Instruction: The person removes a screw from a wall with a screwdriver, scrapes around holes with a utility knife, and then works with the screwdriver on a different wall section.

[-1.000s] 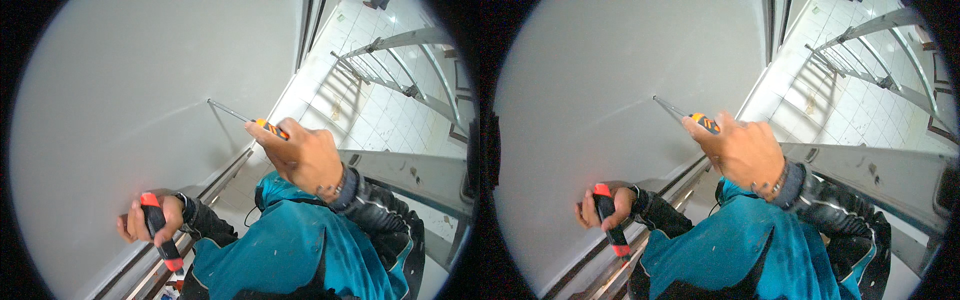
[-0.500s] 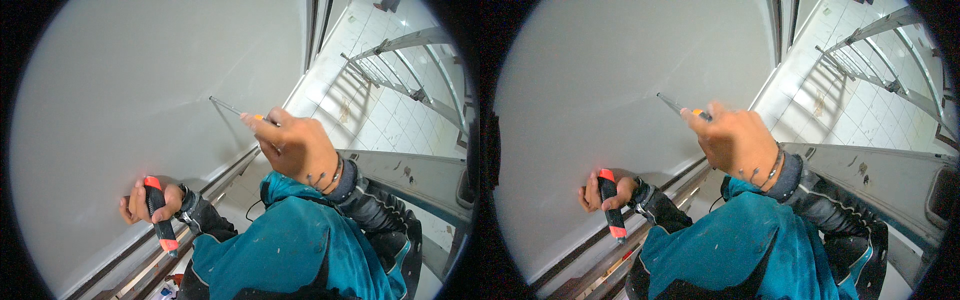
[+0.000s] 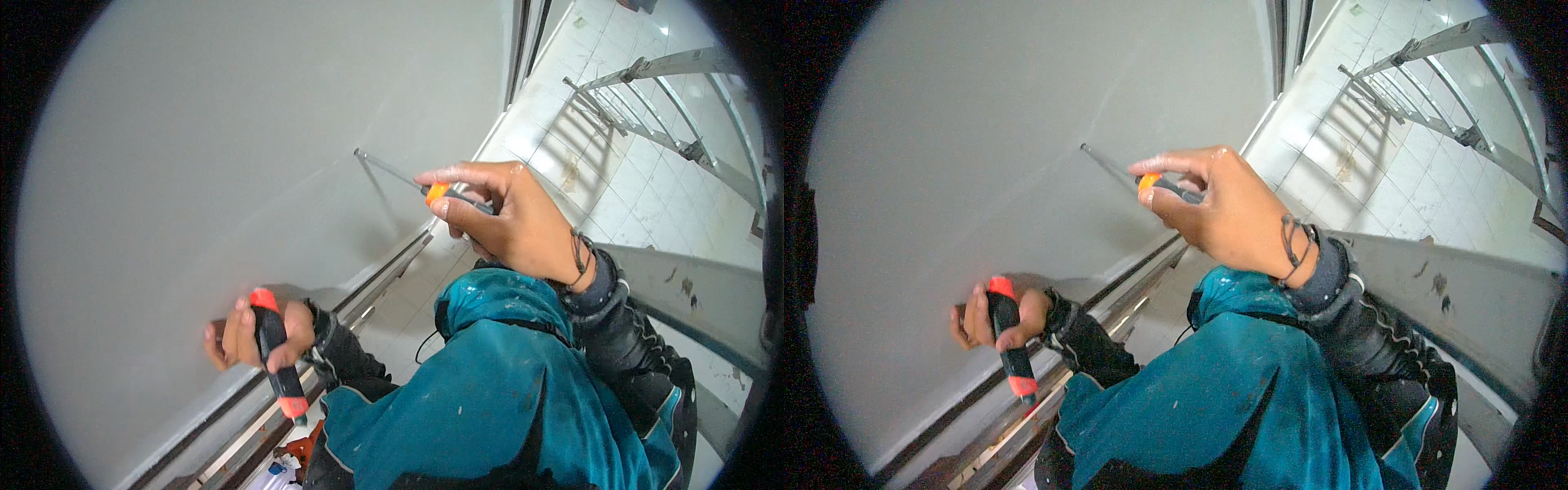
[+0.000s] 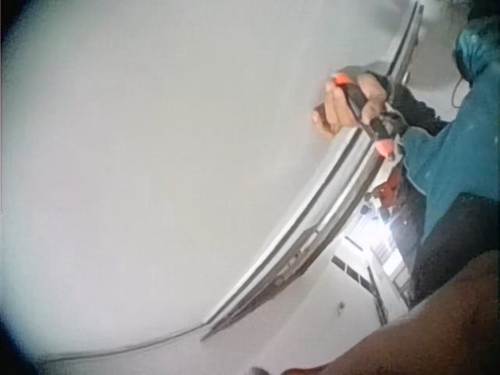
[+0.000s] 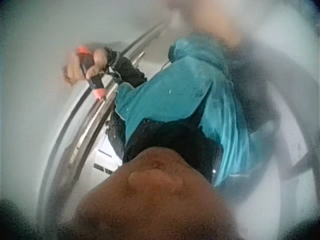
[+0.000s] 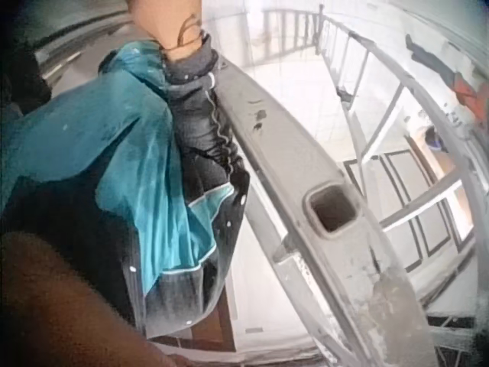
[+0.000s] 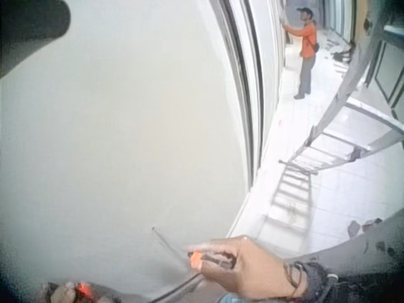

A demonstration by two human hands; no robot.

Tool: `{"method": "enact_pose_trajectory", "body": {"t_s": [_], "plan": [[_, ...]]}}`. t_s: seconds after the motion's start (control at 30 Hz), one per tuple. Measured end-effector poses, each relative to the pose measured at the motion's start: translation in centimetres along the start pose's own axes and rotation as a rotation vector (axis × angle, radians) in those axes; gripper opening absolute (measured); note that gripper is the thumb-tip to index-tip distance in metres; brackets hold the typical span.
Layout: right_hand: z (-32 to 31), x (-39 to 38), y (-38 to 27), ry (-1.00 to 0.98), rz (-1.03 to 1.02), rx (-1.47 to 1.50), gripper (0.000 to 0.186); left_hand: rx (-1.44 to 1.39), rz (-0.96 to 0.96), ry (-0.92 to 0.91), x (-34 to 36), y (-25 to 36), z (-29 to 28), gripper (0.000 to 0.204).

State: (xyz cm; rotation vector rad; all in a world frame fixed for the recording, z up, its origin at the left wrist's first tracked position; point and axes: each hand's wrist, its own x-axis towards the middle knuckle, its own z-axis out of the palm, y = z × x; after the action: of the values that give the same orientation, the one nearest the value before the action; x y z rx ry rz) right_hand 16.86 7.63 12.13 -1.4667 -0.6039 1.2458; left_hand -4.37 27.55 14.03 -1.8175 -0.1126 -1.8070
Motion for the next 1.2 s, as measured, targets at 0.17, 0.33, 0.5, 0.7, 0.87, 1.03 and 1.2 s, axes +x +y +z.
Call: {"method": "enact_pose_trajectory", "body": {"t_s": [0.17,0.33,0.5,0.7,0.87,1.03,1.2], "plan": [[1.3,0.1,0.5,0.178,-0.486,-0.622,0.032,0.015,-0.048,-0.043,-0.1,-0.6,-0.2,0.054],[2.3,-0.6,-0.8,0.187,-0.303,-0.899,0.037,0.016,0.028,0.035,0.1,-0.5,0.0,0.055],[0.0,0.3,-2.1,-0.011,-0.142,-0.203,0.03,-0.045,0.051,0.048,0.3,0.1,-0.6,0.058],[0.7,0.0,0.2,-0.002,-0.195,-0.141,0.036,-0.06,0.011,0.029,-0.5,-0.3,-0.8,0.054],[-0.4,-0.4,0.5,-0.099,-0.132,0.027,0.046,-0.028,-0.028,-0.073,0.1,0.0,-0.7,0.053],[-0.9,-3.2,2.0,-0.046,-0.081,0.026,0.039,0.017,-0.132,-0.178,0.0,0.6,-1.9,0.053],[-1.6,-6.7,6.6,0.047,-0.276,-0.124,0.03,-0.086,-0.304,-0.282,-0.4,3.3,-3.0,0.051]]}}
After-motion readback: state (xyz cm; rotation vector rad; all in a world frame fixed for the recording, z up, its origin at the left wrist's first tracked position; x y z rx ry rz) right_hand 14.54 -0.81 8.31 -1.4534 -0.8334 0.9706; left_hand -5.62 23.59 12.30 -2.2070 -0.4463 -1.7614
